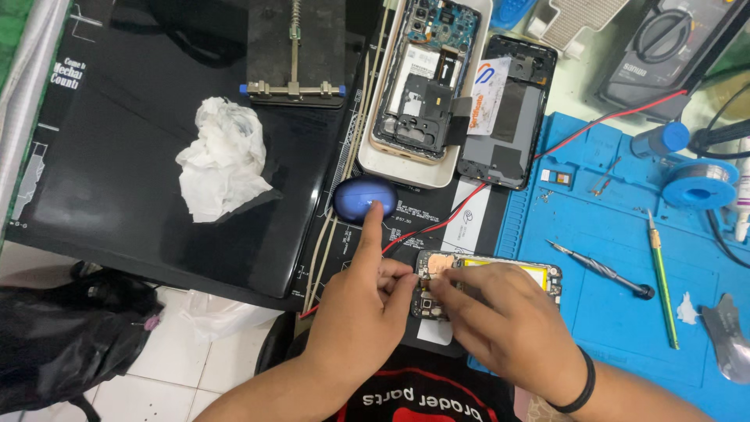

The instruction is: The person reassembles a disassembled smartphone by aligning the back cover, inserting a SIM card, and using a screwdriver to secure internal components. The person repeatedly opens and closes the device to check fit and alignment before final assembly.

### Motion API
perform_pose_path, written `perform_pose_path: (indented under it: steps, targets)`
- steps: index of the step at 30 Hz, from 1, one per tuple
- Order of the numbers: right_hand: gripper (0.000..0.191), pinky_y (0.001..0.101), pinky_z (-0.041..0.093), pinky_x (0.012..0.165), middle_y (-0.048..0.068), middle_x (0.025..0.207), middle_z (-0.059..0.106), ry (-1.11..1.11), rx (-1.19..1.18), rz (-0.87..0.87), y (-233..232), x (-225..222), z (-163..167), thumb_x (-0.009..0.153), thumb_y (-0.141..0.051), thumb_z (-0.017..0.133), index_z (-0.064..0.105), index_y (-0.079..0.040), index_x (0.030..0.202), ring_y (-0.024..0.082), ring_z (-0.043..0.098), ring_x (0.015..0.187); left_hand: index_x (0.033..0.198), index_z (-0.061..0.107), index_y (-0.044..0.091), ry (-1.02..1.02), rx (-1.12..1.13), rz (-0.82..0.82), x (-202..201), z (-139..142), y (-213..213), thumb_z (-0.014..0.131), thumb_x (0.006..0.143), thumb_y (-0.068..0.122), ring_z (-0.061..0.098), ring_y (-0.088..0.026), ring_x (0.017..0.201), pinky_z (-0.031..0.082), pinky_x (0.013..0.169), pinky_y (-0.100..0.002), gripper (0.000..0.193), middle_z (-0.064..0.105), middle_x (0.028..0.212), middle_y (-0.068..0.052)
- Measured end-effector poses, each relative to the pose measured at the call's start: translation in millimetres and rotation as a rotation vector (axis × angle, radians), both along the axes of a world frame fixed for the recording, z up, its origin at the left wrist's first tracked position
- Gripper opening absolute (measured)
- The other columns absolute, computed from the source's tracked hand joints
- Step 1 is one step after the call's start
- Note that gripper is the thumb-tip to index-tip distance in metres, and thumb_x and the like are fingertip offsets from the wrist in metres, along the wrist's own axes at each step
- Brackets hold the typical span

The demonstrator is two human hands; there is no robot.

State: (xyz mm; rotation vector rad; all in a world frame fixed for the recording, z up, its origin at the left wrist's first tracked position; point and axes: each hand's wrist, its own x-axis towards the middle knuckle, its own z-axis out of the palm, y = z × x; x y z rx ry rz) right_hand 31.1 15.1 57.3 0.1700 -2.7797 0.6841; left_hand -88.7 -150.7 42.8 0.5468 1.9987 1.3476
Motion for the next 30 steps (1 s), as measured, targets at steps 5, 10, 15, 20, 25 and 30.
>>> perform_pose_path:
  steps: [5,10,15,20,25,30]
  targets:
    - [0.046,0.045,0.05,0.086,0.011,0.117,0.065,-0.037,0.019,-0.006,5.7,-1.8,-12.9,0.074,-0.017,0.079,0.072,-0.009,0.119,0.032,0.063,0.098,0.16,0.014,0.006,0.014,-0.028,0.01,-2.0,-10.3,12.8,0.067,0.089,0.01,0.079,-0.019,0.073,0.06,0.066,-0.03,0.089,0.08,0.091,-0.008]
    - [0.048,0.0461,0.048,0.087,0.01,0.118,0.065,-0.053,0.004,-0.058,1.7,-2.0,-17.8,0.076,-0.024,0.08,0.07,-0.009,0.12,0.032,0.063,0.1,0.16,0.015,0.006,0.029,-0.035,0.019,-2.9,-10.1,17.6,0.067,0.089,0.011,0.077,-0.019,0.069,0.059,0.065,-0.03,0.088,0.08,0.092,-0.008]
    - [0.055,0.0455,0.048,0.09,0.012,0.119,0.065,-0.07,-0.053,-0.096,4.9,3.6,-14.1,0.074,-0.029,0.082,0.069,-0.005,0.122,0.033,0.063,0.102,0.159,0.019,0.004,0.098,-0.065,0.015,-0.1,-6.6,26.5,0.068,0.088,0.011,0.071,-0.019,0.06,0.057,0.058,-0.032,0.086,0.079,0.092,-0.006]
    - [0.051,0.0426,0.049,0.091,0.011,0.115,0.065,-0.062,-0.085,-0.235,9.6,14.4,-14.2,0.073,-0.03,0.082,0.07,-0.008,0.118,0.032,0.064,0.105,0.158,0.02,0.002,0.12,-0.062,0.022,-2.2,-11.0,29.0,0.071,0.087,0.013,0.069,-0.018,0.058,0.055,0.055,-0.032,0.088,0.078,0.09,-0.005]
    - [0.051,0.0429,0.05,0.092,0.01,0.115,0.066,-0.069,-0.068,-0.241,13.4,14.2,-22.6,0.074,-0.03,0.082,0.07,-0.008,0.118,0.031,0.064,0.105,0.158,0.021,0.0,0.222,-0.02,0.0,-3.0,-19.0,34.2,0.073,0.088,0.012,0.069,-0.019,0.059,0.055,0.055,-0.032,0.088,0.077,0.089,-0.006]
    - [0.054,0.0437,0.049,0.089,0.009,0.113,0.066,-0.103,-0.066,-0.242,10.9,6.8,-26.1,0.072,-0.031,0.082,0.071,-0.01,0.12,0.032,0.062,0.101,0.16,0.019,0.003,0.211,-0.029,-0.065,-10.1,-21.0,35.7,0.073,0.086,0.009,0.071,-0.02,0.063,0.056,0.059,-0.033,0.091,0.077,0.085,-0.006]
